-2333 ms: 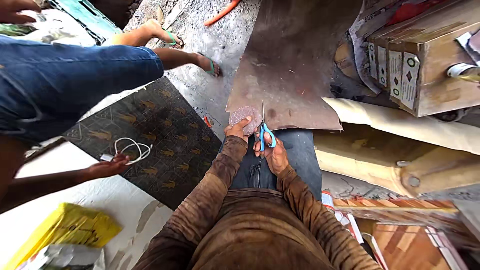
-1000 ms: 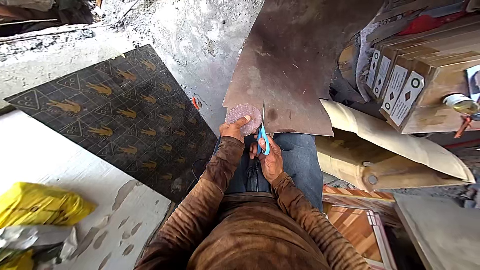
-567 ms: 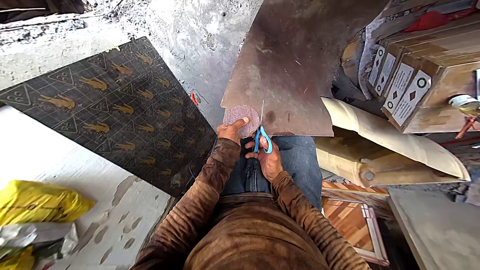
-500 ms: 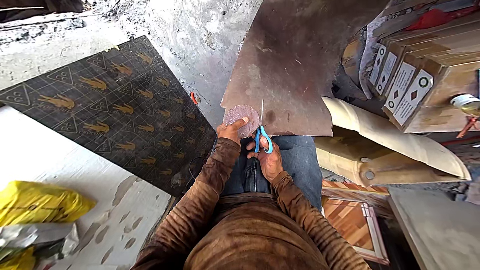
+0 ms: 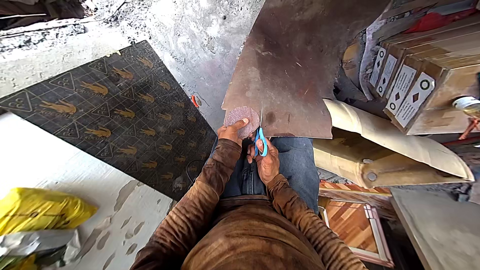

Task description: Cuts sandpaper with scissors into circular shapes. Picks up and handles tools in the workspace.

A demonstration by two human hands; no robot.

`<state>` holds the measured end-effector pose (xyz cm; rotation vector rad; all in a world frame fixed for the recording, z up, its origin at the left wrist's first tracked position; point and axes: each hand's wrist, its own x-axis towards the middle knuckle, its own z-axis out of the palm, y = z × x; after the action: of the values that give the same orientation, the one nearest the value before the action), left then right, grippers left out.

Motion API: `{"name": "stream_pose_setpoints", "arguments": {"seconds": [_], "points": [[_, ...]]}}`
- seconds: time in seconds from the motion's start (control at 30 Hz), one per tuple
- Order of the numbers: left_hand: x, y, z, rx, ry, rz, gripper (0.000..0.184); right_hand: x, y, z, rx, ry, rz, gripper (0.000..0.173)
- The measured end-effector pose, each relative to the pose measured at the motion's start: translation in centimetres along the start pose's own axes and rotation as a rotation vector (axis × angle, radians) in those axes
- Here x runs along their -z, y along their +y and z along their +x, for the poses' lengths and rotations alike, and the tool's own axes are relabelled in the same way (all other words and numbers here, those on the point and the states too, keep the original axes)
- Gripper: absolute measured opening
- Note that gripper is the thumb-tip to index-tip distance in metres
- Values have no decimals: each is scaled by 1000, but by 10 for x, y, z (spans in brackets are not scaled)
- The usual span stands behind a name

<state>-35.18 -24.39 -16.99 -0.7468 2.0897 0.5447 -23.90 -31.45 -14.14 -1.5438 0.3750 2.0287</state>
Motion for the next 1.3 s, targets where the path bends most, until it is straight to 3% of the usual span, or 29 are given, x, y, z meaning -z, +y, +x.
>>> {"name": "stream_pose_setpoints", "arguments": {"seconds": [0.23, 0.37, 0.6, 0.7, 0.77, 0.9, 1.1, 1.2, 1.3], "points": [[16, 10, 26, -38, 1, 183, 40, -6, -6, 8, -189, 110, -97, 31], [22, 12, 39, -26, -1, 198, 43, -3, -17, 14, -383, 24, -113, 39], [21, 18, 34, 38, -46, 101, 37, -13, -35, 18, -430, -20, -88, 45], [25, 16, 29, 59, -61, 114, 36, -18, -45, 14, -539, -10, -90, 59], [32, 12, 29, 21, -58, 148, 35, -23, -54, 13, -640, 36, -93, 66], [38, 3, 25, -161, -37, 245, 35, -36, -68, 13, -714, 154, -181, 64], [29, 7, 13, -338, -116, 262, 37, -34, -113, 23, -823, 4, -340, 72], [22, 7, 13, -224, -120, 163, 36, -29, -123, 30, -848, -84, -387, 75], [20, 11, 19, -37, -82, 108, 38, -16, -105, 31, -750, -168, -307, 70]]}}
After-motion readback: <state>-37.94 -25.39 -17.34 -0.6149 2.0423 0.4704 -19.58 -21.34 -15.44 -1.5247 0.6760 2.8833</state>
